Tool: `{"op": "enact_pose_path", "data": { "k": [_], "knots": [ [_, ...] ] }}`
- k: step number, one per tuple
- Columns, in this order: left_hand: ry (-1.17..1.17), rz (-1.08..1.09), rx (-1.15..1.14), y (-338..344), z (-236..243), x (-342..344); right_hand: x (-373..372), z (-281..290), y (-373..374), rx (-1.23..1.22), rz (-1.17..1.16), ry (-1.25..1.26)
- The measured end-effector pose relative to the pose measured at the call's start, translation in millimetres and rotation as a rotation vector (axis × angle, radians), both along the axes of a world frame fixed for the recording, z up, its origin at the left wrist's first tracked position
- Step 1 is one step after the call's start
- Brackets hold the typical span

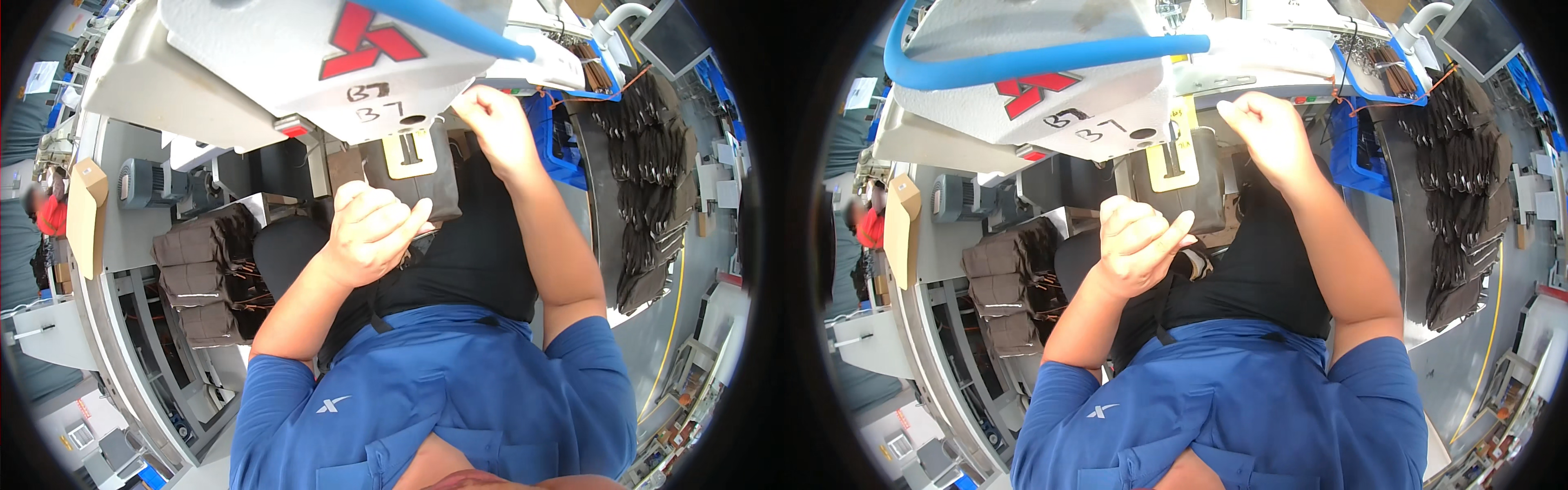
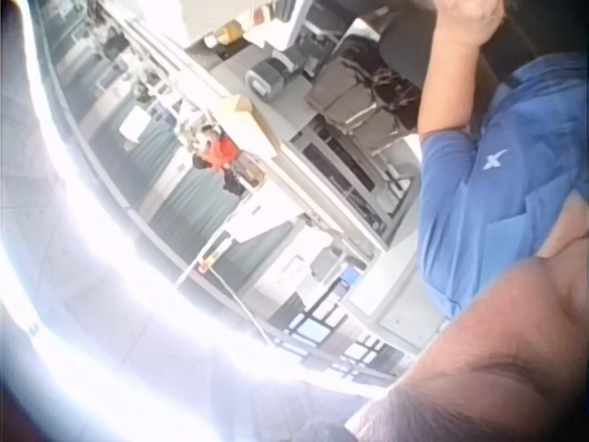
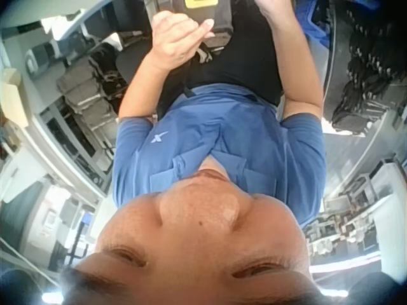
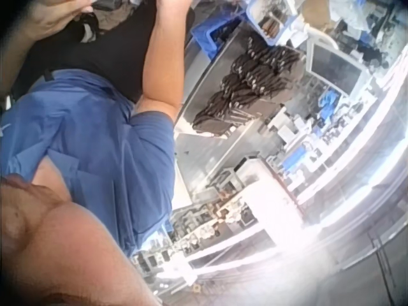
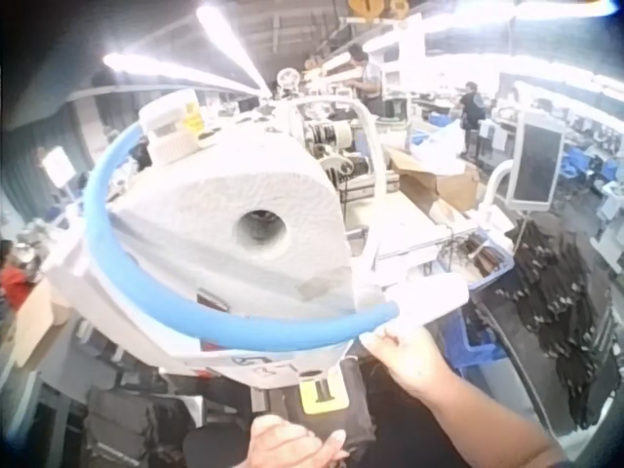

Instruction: The recorder uses an industrial sewing machine to assemble and finish small leather pouches or bags.

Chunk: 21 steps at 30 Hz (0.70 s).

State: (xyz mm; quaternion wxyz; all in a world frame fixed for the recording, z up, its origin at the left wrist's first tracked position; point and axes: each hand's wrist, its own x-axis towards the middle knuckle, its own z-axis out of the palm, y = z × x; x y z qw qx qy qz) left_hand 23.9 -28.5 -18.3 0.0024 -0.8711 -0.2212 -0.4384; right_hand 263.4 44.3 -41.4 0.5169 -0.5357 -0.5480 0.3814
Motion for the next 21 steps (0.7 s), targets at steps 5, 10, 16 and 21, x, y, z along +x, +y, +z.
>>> {"op": "enact_pose_path", "data": {
  "k": [5, 10, 16, 21],
  "knots": [
    [-0.004, 0.004, -0.012, -1.6, -2.9, -0.4, -11.7, 30.2, -51.6, -0.229, 0.224, -0.122],
    [-0.083, -0.004, -0.127, 3.0, 4.9, -7.8, 4.8, 6.7, -45.8, -0.141, -0.064, 0.014],
    [-0.508, 0.211, -0.706, 43.0, 0.2, -2.7, 22.8, -62.5, -65.0, -0.736, 0.038, 0.446],
    [-0.594, -0.064, -1.014, 54.8, 13.0, 11.1, 18.0, -69.1, -80.4, -0.693, 0.268, 0.449]
  ]
}}
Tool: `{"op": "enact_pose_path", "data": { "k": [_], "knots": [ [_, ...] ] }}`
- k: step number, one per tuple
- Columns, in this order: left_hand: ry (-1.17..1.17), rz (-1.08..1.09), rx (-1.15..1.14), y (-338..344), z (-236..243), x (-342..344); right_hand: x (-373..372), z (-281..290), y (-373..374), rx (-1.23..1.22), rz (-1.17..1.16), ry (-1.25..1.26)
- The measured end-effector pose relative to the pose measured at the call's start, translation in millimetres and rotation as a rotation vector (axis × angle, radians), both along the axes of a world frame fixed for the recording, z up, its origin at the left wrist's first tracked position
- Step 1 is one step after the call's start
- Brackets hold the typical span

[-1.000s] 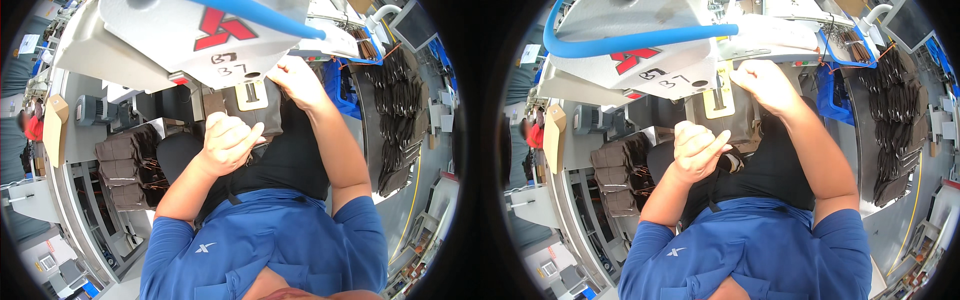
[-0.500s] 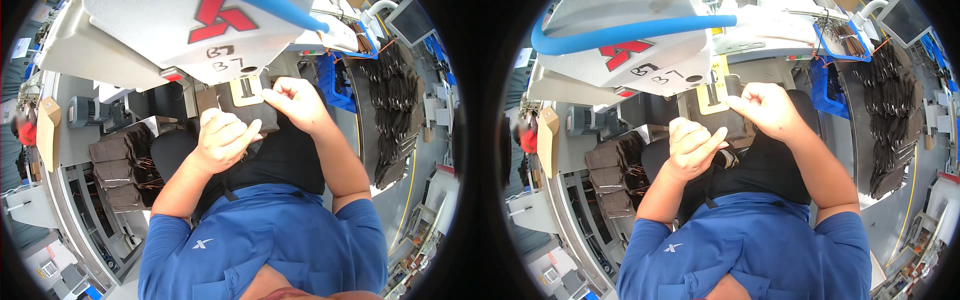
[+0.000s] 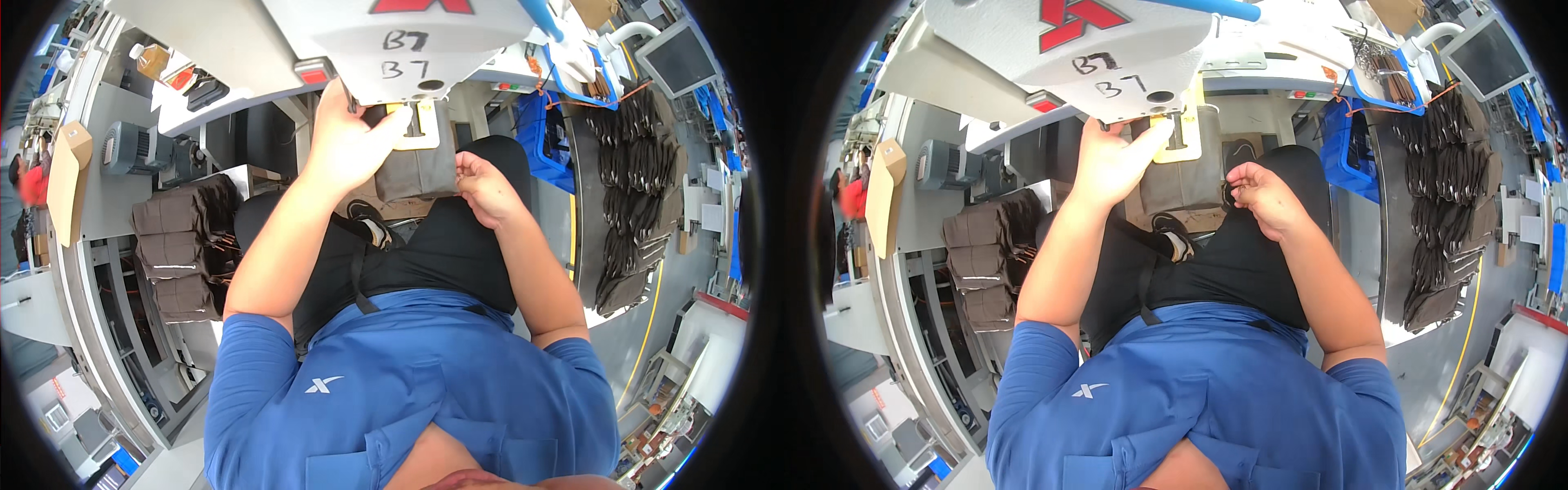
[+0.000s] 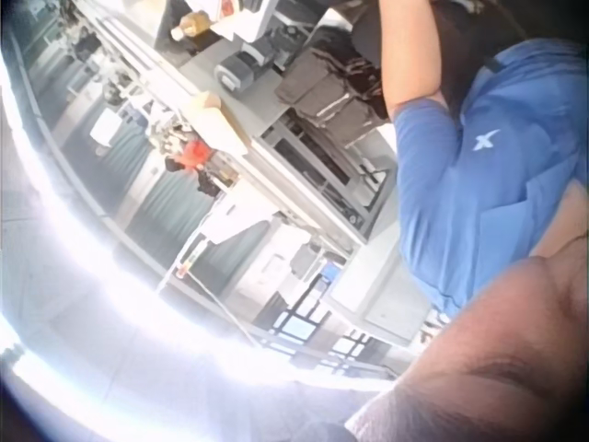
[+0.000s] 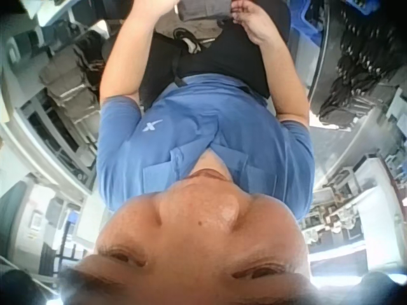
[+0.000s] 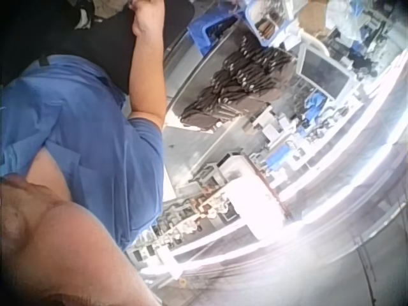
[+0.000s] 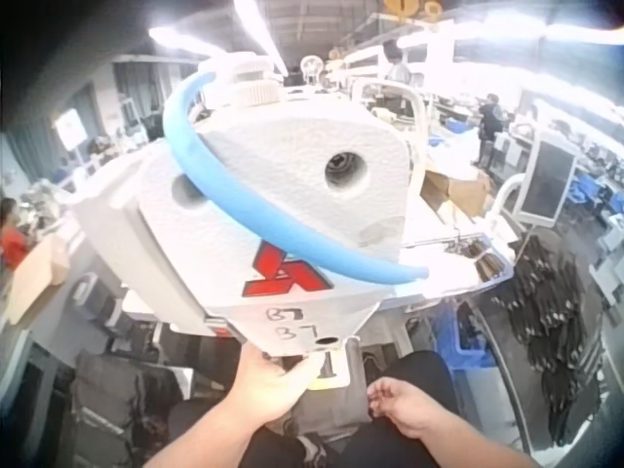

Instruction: The recorder uses an industrial sewing machine to assemble and finish small leather pouches or bags.

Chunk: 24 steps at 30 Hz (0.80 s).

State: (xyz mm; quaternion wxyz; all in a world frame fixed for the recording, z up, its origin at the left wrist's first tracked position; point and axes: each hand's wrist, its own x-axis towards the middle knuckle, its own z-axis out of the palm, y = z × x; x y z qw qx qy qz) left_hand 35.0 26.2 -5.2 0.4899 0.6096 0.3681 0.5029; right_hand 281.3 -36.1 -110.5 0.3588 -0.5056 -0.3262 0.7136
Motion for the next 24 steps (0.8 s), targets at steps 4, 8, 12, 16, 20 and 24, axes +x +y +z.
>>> {"op": "enact_pose_path", "data": {
  "k": [4, 8, 12, 16, 20, 24],
  "knots": [
    [-0.088, 0.065, -0.186, 4.3, 1.2, 4.1, -1.4, 17.8, -1.9, 0.025, -0.049, -0.005],
    [0.211, 0.037, -0.059, 10.4, 10.3, -17.2, 1.6, 26.1, -6.8, 0.071, -0.155, -0.056],
    [0.495, 0.007, 0.015, 13.4, 18.6, -48.1, 11.0, 38.7, -5.3, 0.170, -0.361, 0.004],
    [0.474, 0.149, -0.018, 16.5, 12.0, -52.0, 18.3, 69.2, 7.2, 0.213, -0.335, 0.021],
    [0.276, 0.233, -0.033, 21.5, -4.4, -27.6, 17.3, 86.5, 26.2, 0.372, -0.366, -0.018],
    [0.317, 0.088, 0.021, 22.0, -1.6, -18.5, -1.2, 113.4, 41.5, 0.483, -0.317, -0.071]
  ]
}}
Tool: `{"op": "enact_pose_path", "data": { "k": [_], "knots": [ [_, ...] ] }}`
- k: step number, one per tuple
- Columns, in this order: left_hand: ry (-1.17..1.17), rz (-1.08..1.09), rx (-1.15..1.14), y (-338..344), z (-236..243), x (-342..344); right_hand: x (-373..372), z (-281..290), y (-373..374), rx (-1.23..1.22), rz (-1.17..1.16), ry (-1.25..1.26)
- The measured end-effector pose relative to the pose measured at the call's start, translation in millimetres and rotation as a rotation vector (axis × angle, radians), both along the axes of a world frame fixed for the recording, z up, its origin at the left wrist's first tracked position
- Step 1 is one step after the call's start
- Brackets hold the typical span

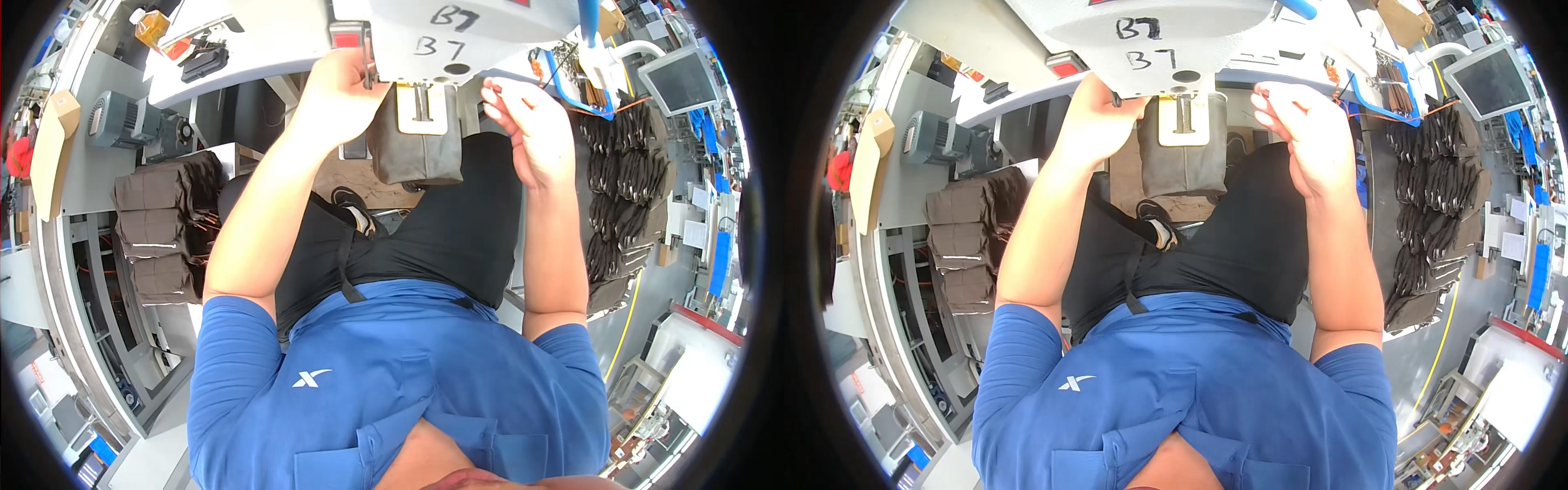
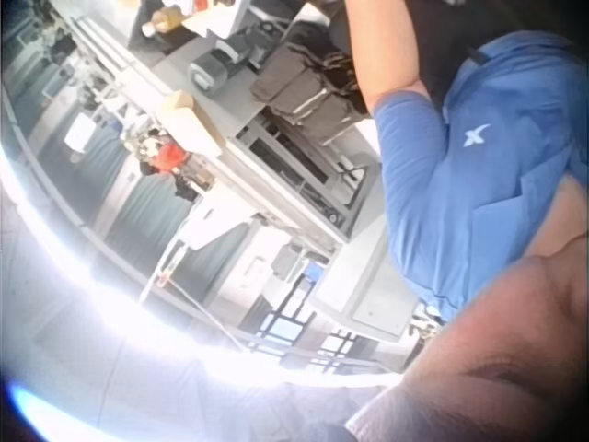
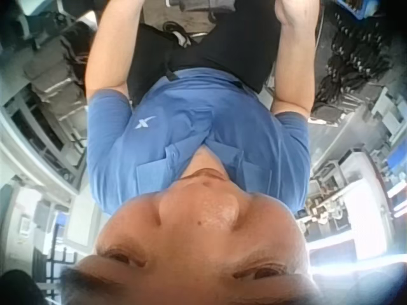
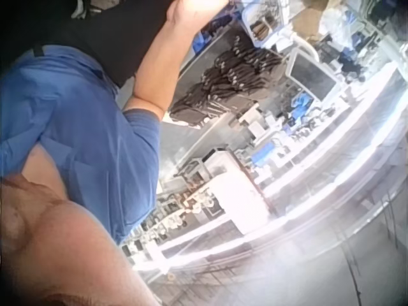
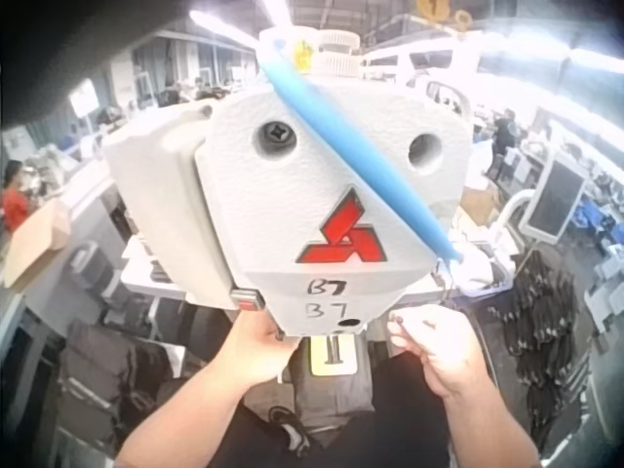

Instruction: The recorder uses an industrial sewing machine to assemble and finish small leather pouches or bags.

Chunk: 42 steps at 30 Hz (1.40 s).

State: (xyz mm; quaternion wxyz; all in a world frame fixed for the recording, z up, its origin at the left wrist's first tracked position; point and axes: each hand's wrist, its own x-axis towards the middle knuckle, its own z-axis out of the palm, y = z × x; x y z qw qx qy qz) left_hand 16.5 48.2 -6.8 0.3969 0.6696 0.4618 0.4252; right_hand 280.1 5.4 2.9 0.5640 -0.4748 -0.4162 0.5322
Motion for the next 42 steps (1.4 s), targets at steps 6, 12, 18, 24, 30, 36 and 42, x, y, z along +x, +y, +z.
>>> {"op": "enact_pose_path", "data": {
  "k": [6, 12, 18, 24, 30, 36, 42],
  "knots": [
    [-0.232, -0.132, -0.195, -1.8, 11.2, 1.4, -22.3, 20.3, 27.1, 0.231, 0.073, -0.081],
    [-0.306, -0.169, -0.186, -1.7, 6.0, 3.6, -26.8, 24.7, 50.0, 0.615, 0.021, -1.293],
    [-0.295, -0.168, -0.191, 0.6, -2.6, 5.0, -18.3, 11.1, 62.9, 1.058, 0.056, -1.314],
    [-0.313, -0.177, -0.179, -0.6, -4.6, 2.8, -21.0, 26.7, 54.4, 1.103, 0.131, -1.342],
    [-0.319, -0.159, -0.141, -2.2, -4.2, 4.3, -38.3, 19.5, 48.0, 0.605, 0.094, -0.796],
    [-0.320, -0.173, -0.153, -0.2, -4.5, 0.4, -32.8, 27.2, 41.2, 0.463, 0.163, -1.011],
    [-0.281, -0.194, -0.150, 2.4, -5.2, -2.0, -29.6, 33.7, 19.1, 0.704, 0.325, -1.139]
  ]
}}
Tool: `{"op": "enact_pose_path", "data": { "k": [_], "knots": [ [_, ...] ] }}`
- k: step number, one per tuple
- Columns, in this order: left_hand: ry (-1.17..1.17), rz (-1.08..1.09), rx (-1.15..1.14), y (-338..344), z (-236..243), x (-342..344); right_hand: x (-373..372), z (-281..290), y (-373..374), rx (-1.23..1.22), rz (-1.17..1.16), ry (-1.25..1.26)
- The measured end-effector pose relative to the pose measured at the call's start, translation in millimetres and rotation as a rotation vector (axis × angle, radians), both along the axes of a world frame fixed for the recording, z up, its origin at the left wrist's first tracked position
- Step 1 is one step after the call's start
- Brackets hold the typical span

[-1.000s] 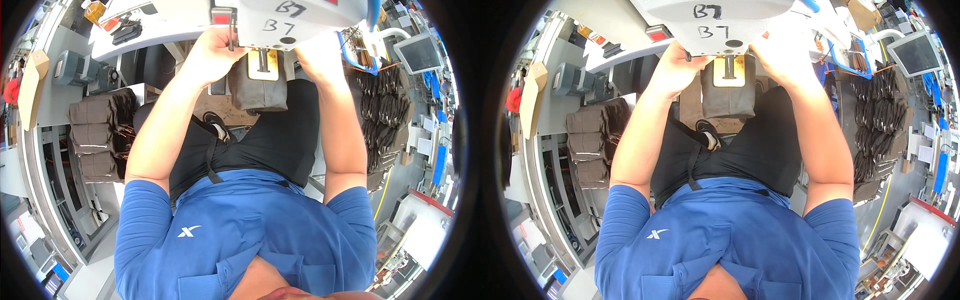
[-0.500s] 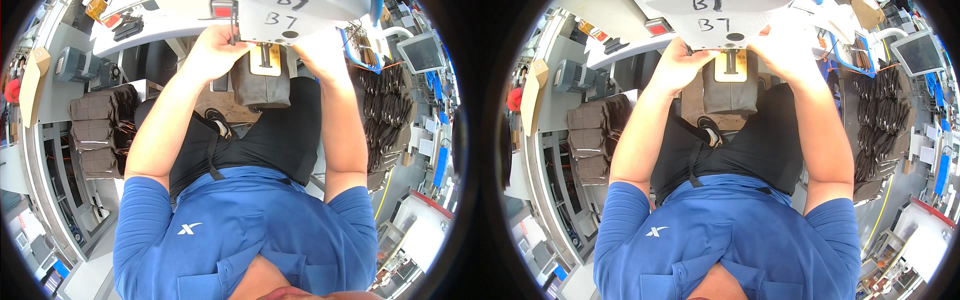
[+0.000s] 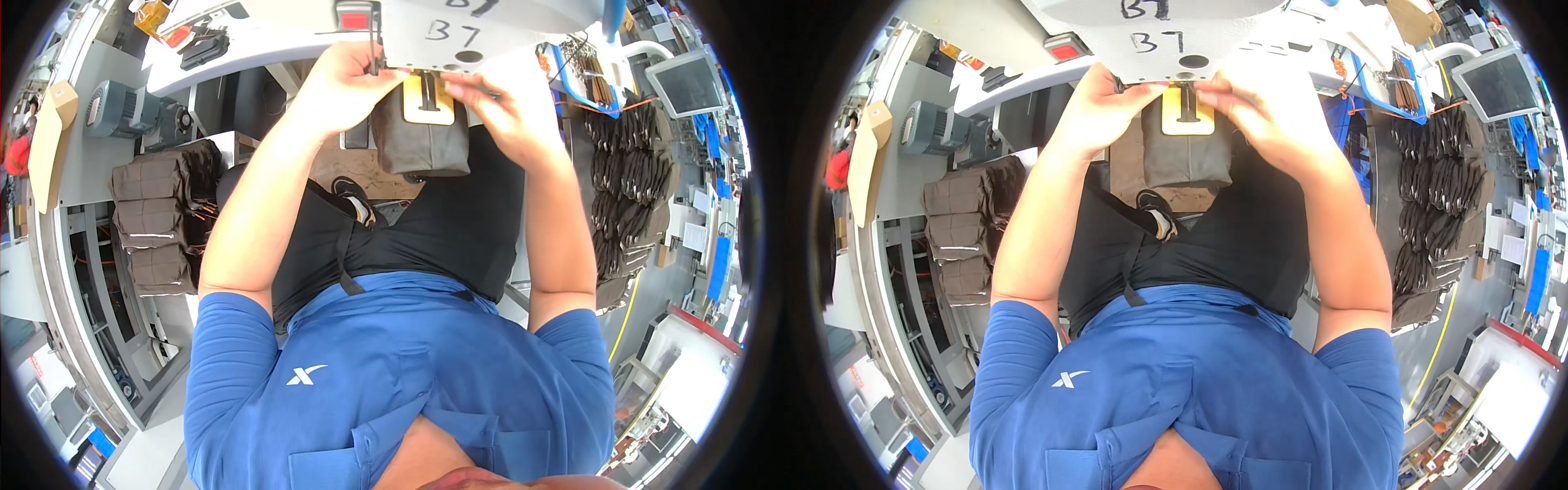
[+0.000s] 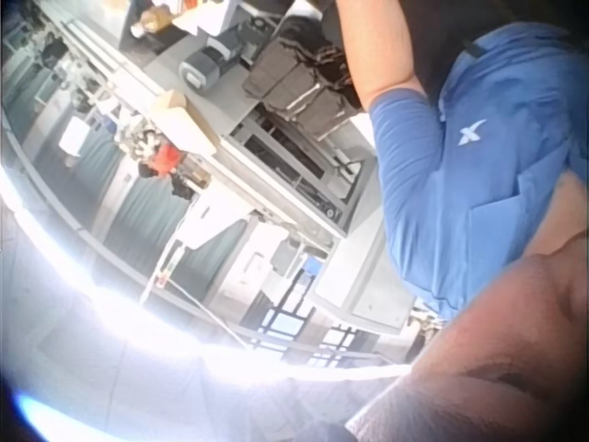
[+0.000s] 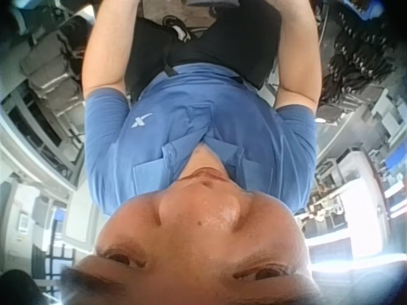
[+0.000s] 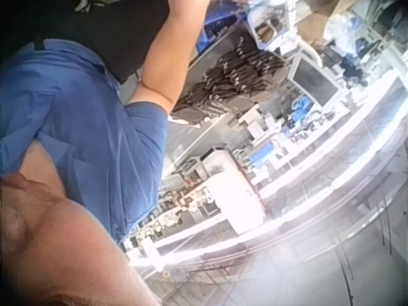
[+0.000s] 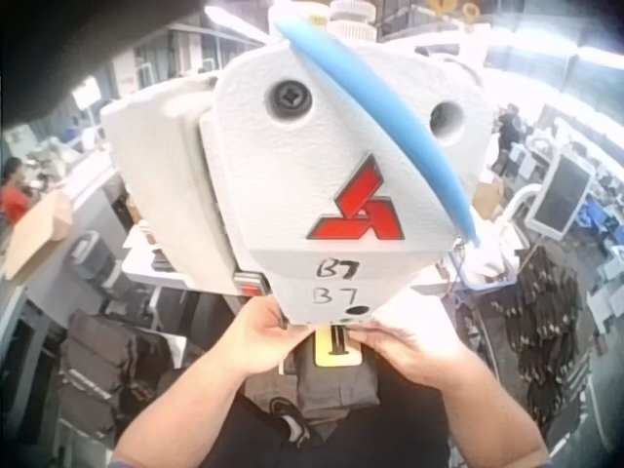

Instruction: The recorder uses an industrial sewing machine to assemble and finish small leather pouches or bags.

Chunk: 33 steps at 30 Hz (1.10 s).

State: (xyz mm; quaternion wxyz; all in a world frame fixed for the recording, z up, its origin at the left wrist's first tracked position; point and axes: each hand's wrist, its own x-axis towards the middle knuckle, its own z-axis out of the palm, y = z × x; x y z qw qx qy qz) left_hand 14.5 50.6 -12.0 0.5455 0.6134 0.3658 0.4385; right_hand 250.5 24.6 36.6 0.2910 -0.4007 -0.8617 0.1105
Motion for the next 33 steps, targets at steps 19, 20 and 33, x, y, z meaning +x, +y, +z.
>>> {"op": "enact_pose_path", "data": {
  "k": [19, 20, 33],
  "knots": [
    [0.182, -0.077, 0.281, 3.1, 3.8, -5.3, -16.3, 0.9, -21.1, 0.150, 0.151, -0.093],
    [0.185, -0.081, 0.283, 3.9, 3.3, -5.4, -19.3, 3.9, -22.1, 0.150, 0.115, -0.117],
    [0.107, 0.096, 0.110, -3.3, -2.6, 8.1, -33.2, -0.7, -32.0, 0.246, 0.048, -0.089]
  ]
}}
